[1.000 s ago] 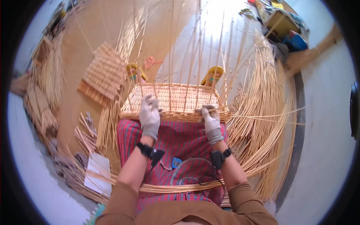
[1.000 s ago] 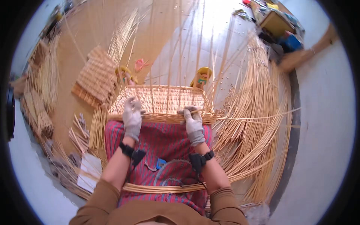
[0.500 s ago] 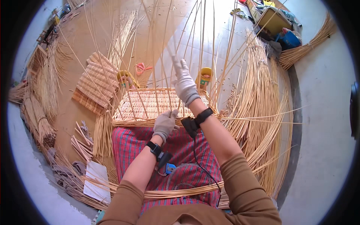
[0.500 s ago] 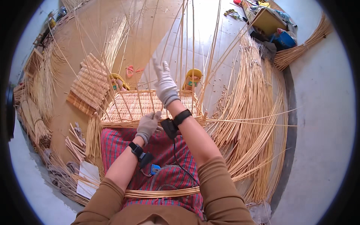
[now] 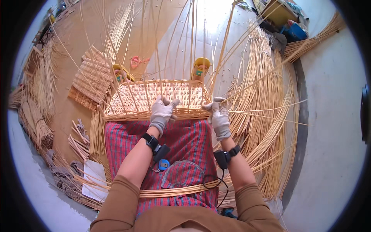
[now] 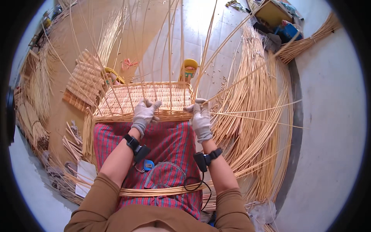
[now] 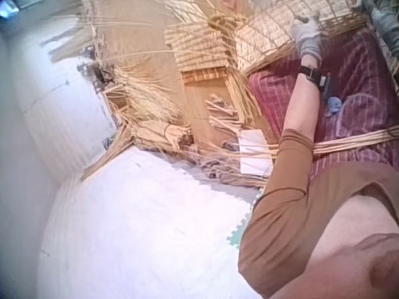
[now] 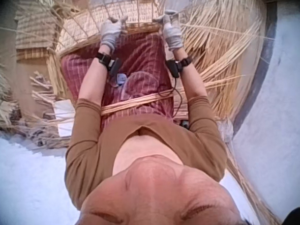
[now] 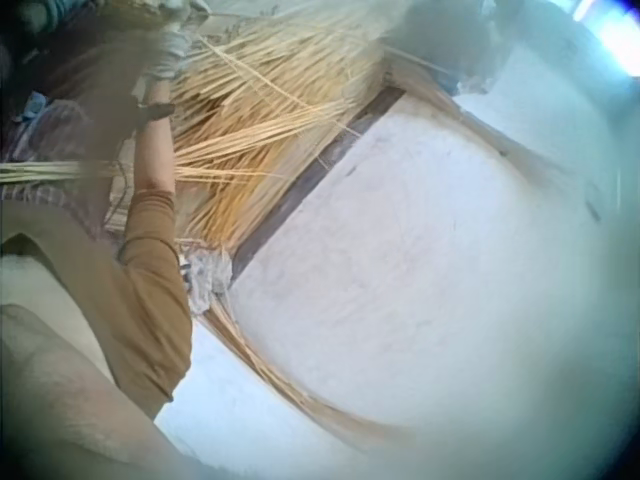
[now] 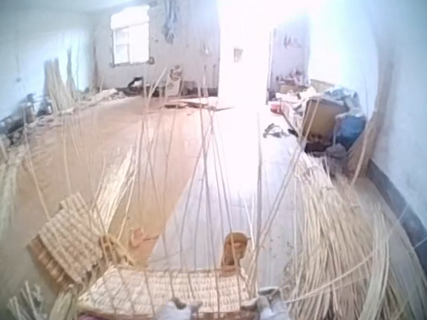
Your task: The person is weaving a wicker basket while sitting on the floor using their hands and pliers.
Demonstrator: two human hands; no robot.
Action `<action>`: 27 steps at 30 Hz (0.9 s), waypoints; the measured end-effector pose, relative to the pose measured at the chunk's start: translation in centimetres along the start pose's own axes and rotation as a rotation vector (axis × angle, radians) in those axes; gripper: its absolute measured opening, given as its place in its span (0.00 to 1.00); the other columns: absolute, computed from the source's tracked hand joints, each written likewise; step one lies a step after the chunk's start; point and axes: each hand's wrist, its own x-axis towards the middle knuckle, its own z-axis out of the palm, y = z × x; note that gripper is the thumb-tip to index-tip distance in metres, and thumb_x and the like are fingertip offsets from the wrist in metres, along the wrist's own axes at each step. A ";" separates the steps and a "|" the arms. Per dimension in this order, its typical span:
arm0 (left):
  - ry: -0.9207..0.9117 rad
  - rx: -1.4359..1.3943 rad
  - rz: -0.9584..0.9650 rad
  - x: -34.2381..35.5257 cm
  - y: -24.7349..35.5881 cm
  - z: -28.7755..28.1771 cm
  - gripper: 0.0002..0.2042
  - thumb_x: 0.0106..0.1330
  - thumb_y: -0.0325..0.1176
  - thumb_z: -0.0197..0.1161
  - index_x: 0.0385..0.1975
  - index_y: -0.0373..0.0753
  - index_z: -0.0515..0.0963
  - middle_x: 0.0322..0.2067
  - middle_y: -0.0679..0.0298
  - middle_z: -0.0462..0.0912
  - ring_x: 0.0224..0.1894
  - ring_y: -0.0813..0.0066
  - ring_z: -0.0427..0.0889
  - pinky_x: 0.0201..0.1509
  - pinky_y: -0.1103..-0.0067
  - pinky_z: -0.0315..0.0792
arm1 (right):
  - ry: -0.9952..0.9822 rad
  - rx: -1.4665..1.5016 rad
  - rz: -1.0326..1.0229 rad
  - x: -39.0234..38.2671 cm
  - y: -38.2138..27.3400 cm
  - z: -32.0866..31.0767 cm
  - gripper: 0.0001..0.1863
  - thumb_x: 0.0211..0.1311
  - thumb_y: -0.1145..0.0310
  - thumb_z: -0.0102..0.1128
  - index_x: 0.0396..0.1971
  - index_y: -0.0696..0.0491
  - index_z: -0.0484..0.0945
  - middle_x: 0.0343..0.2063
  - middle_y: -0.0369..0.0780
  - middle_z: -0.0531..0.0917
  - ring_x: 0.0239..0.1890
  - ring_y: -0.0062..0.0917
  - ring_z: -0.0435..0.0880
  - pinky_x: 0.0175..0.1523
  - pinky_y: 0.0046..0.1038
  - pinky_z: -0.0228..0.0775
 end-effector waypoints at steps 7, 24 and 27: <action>-0.078 0.112 -0.007 0.1 0.9 -1.4 0.23 0.62 0.46 0.76 0.28 0.43 0.65 0.12 0.67 0.71 0.05 0.75 0.70 0.06 0.76 0.65 | -0.015 0.110 0.111 -1.7 -1.3 0.0 0.08 0.79 0.71 0.48 0.52 0.51 0.66 0.32 0.40 0.86 0.29 0.22 0.86 0.19 0.18 0.69; -0.169 0.550 0.177 0.1 -0.6 6.4 0.17 0.76 0.46 0.56 0.46 0.37 0.80 0.29 0.53 0.85 0.27 0.66 0.87 0.37 0.67 0.78 | -0.051 -0.996 -0.939 11.6 -5.4 4.9 0.27 0.70 0.76 0.59 0.67 0.49 0.67 0.48 0.42 0.84 0.47 0.31 0.86 0.56 0.32 0.79; -0.148 0.433 0.108 0.6 -0.6 6.5 0.16 0.74 0.46 0.59 0.40 0.37 0.82 0.26 0.57 0.83 0.32 0.67 0.85 0.40 0.68 0.77 | 0.031 -1.014 -0.642 10.6 -3.4 2.8 0.21 0.68 0.71 0.58 0.60 0.57 0.71 0.41 0.44 0.86 0.38 0.30 0.88 0.48 0.28 0.80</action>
